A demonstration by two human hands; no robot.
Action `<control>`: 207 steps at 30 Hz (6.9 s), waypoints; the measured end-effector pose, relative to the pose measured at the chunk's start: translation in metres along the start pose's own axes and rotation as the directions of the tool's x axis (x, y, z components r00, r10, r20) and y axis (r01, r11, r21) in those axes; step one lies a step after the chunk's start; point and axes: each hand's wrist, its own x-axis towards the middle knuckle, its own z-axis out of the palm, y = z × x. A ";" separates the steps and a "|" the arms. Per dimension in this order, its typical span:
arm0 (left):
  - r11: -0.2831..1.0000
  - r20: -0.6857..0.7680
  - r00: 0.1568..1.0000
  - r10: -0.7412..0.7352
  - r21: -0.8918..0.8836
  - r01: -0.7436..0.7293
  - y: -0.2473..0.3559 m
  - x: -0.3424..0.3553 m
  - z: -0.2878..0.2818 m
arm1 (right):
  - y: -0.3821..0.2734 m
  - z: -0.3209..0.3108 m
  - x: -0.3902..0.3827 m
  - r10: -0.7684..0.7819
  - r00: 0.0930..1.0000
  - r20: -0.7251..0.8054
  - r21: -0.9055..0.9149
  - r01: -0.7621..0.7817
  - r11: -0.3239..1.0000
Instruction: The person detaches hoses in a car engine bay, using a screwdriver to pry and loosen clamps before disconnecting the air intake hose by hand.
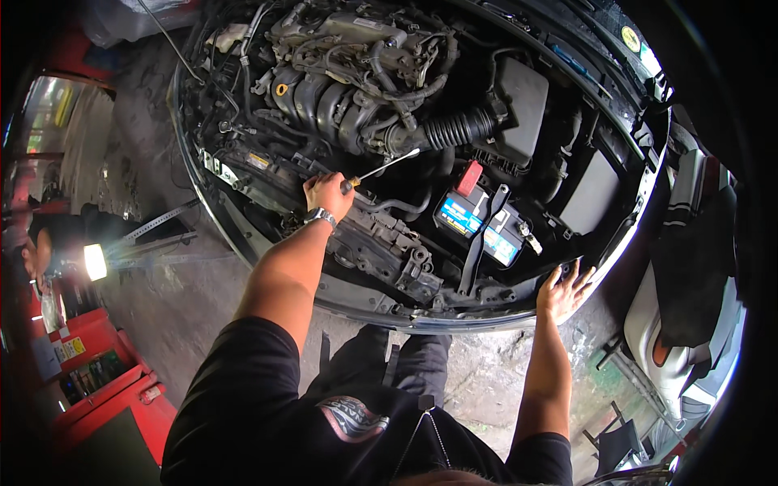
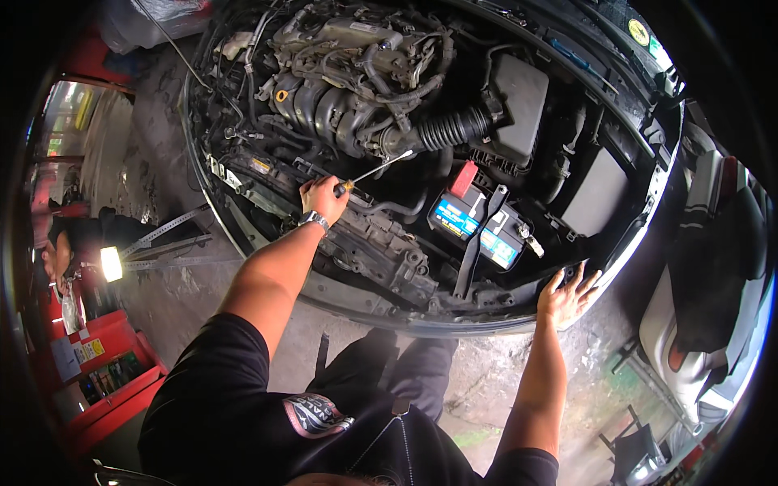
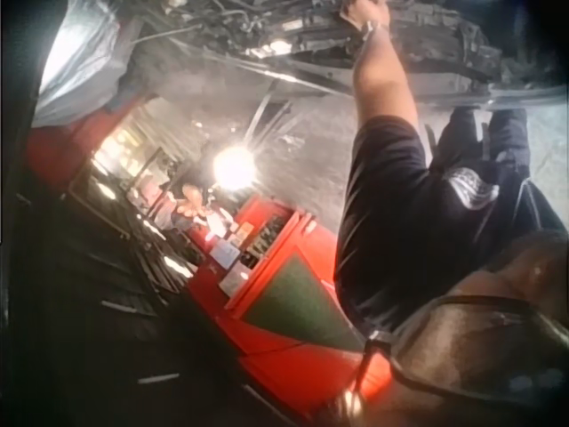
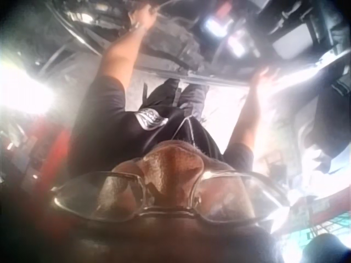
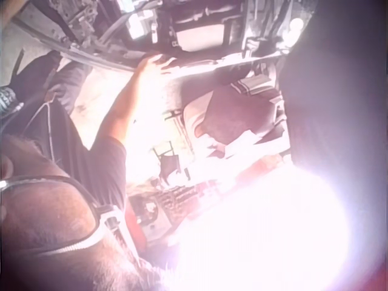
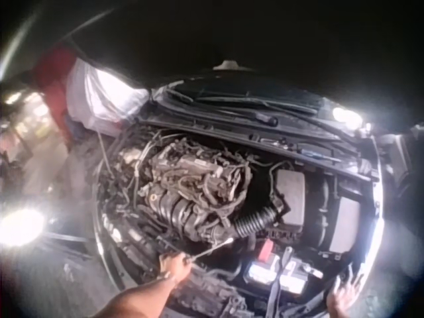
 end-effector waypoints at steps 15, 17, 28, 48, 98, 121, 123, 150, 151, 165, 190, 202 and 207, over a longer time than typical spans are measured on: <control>1.000 -0.021 1.000 0.006 -0.021 -0.006 0.002 -0.001 -0.003 | 0.000 0.000 0.000 -0.002 1.000 -0.013 0.003 0.002 1.000; 1.000 -0.041 0.999 0.019 -0.017 -0.020 0.000 -0.001 0.001 | 0.001 0.001 0.000 -0.002 1.000 -0.009 0.008 0.002 1.000; 0.999 -0.062 0.997 -0.038 0.011 0.039 0.005 -0.003 -0.007 | -0.001 0.000 0.000 -0.011 1.000 0.003 -0.014 0.011 1.000; 0.992 -0.169 0.985 0.018 -0.117 -0.039 0.004 -0.006 -0.011 | 0.004 0.006 0.000 -0.052 0.997 -0.063 -0.005 0.051 0.999; 0.993 -0.053 0.999 0.003 -0.121 -0.009 0.007 -0.005 -0.014 | 0.000 0.001 0.001 -0.016 1.000 0.013 -0.041 0.016 0.999; 0.943 -0.091 0.991 -0.102 -0.327 0.067 0.076 0.007 -0.034 | 0.001 0.003 -0.003 0.024 1.000 0.000 0.180 -0.023 0.983; 0.898 0.017 0.999 -0.046 -0.438 0.049 0.111 0.019 -0.050 | 0.006 0.010 -0.002 -0.011 0.999 -0.043 0.145 0.017 0.989; 0.914 -0.122 0.992 0.025 -0.399 -0.072 0.181 0.010 -0.036 | 0.003 0.010 -0.002 -0.017 0.999 -0.039 0.130 0.021 0.991; 0.915 -0.121 0.992 0.028 -0.396 -0.074 0.180 0.011 -0.035 | 0.002 0.009 -0.002 -0.001 1.000 -0.029 0.116 0.004 0.993; 0.907 -0.149 0.989 -0.023 -0.419 -0.042 0.201 0.022 -0.032 | 0.005 0.011 -0.001 0.014 1.000 -0.005 0.098 -0.014 0.995; 0.923 -0.149 0.951 -0.272 -0.318 0.215 0.080 0.013 -0.018 | 0.012 0.018 0.000 -0.041 0.995 -0.090 0.072 0.048 0.996; 0.971 -0.298 0.928 -0.222 -0.153 0.183 0.024 0.011 0.013 | 0.004 0.010 0.000 -0.018 1.000 -0.008 0.113 0.019 0.993; 0.980 -0.222 0.959 -0.176 -0.127 0.151 0.016 -0.010 0.001 | 0.007 0.012 0.001 -0.073 0.993 -0.095 0.098 0.082 0.992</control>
